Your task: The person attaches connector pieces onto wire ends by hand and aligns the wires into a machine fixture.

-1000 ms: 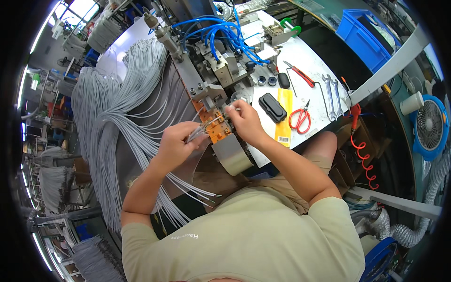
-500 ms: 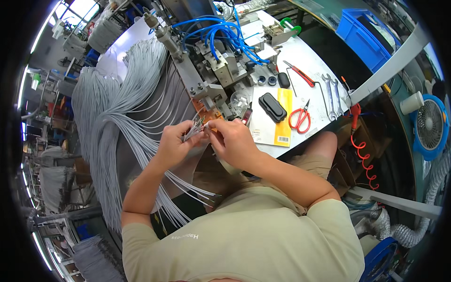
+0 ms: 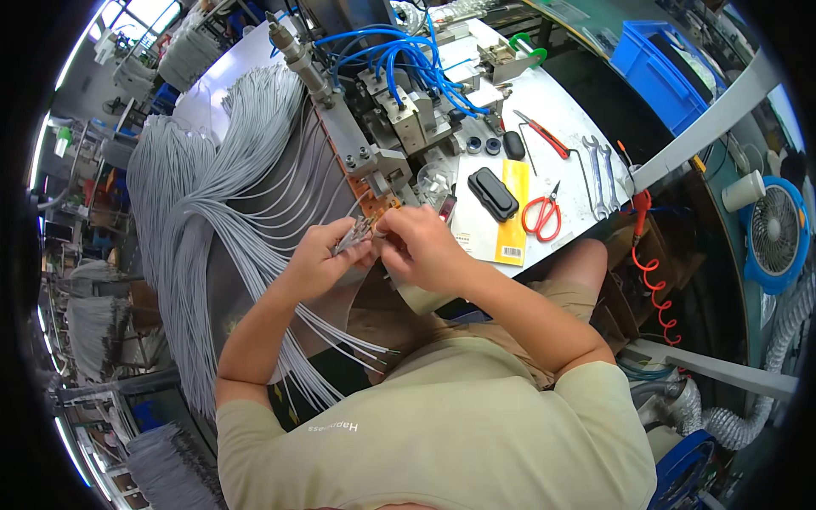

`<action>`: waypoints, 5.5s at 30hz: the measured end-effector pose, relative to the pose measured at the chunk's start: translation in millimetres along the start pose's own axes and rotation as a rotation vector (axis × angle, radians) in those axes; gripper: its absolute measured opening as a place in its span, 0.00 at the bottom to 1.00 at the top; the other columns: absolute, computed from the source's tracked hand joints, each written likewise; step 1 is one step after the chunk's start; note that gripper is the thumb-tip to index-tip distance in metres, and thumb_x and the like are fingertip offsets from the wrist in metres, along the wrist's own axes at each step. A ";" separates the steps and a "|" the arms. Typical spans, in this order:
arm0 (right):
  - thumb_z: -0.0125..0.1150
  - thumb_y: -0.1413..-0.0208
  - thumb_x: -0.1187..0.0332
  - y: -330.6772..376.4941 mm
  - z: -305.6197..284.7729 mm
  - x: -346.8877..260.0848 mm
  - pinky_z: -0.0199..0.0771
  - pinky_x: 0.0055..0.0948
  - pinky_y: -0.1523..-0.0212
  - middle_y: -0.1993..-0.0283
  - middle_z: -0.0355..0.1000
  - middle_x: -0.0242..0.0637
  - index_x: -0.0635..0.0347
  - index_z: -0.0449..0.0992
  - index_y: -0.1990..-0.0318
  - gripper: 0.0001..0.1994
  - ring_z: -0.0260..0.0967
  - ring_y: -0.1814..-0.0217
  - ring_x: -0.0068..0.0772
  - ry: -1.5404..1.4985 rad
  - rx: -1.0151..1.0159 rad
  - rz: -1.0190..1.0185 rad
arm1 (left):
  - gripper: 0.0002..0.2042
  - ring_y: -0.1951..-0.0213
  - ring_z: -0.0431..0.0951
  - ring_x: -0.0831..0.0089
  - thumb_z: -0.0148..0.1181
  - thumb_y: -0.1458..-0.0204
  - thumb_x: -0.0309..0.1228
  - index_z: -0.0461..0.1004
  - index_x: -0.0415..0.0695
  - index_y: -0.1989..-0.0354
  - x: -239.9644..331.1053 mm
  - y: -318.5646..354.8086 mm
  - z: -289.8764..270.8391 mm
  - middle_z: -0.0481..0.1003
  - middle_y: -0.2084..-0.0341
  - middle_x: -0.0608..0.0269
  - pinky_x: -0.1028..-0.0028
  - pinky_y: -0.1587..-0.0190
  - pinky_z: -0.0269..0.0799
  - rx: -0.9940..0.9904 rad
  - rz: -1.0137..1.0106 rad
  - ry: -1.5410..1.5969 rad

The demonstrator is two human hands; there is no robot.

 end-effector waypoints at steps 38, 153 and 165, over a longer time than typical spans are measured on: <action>0.62 0.39 0.65 1.0 -10.5 71.4 0.62 0.24 0.78 0.79 0.72 0.35 0.66 0.73 0.66 0.12 0.62 0.79 0.17 -0.102 0.221 0.313 | 0.15 0.67 0.81 0.62 0.66 0.58 0.27 0.79 0.47 0.59 23.9 8.6 0.6 0.80 0.62 0.63 0.68 0.67 0.76 0.248 0.202 -0.714; 0.61 0.40 0.73 6.2 -9.2 -16.0 0.62 0.22 0.80 0.82 0.69 0.31 0.64 0.74 0.59 0.05 0.64 0.83 0.19 0.094 0.046 -0.093 | 0.08 0.77 0.78 0.80 0.61 0.42 0.27 0.75 0.36 0.57 -15.6 1.3 -2.7 0.79 0.76 0.59 0.78 0.71 0.72 0.058 -0.206 0.308; 0.60 0.40 0.75 6.3 5.7 -0.3 0.66 0.22 0.81 0.83 0.70 0.34 0.65 0.75 0.58 0.05 0.69 0.83 0.21 -0.077 0.004 0.195 | 0.08 0.75 0.79 0.81 0.66 0.47 0.26 0.78 0.37 0.61 -12.3 2.4 -7.9 0.79 0.79 0.61 0.79 0.70 0.72 0.178 -0.097 -0.051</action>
Point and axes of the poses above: each hand's wrist, its own y-axis away from the middle knuckle, its own z-axis out of the palm, x = y × z, the point moved 8 cm from there along -y, towards the middle knuckle
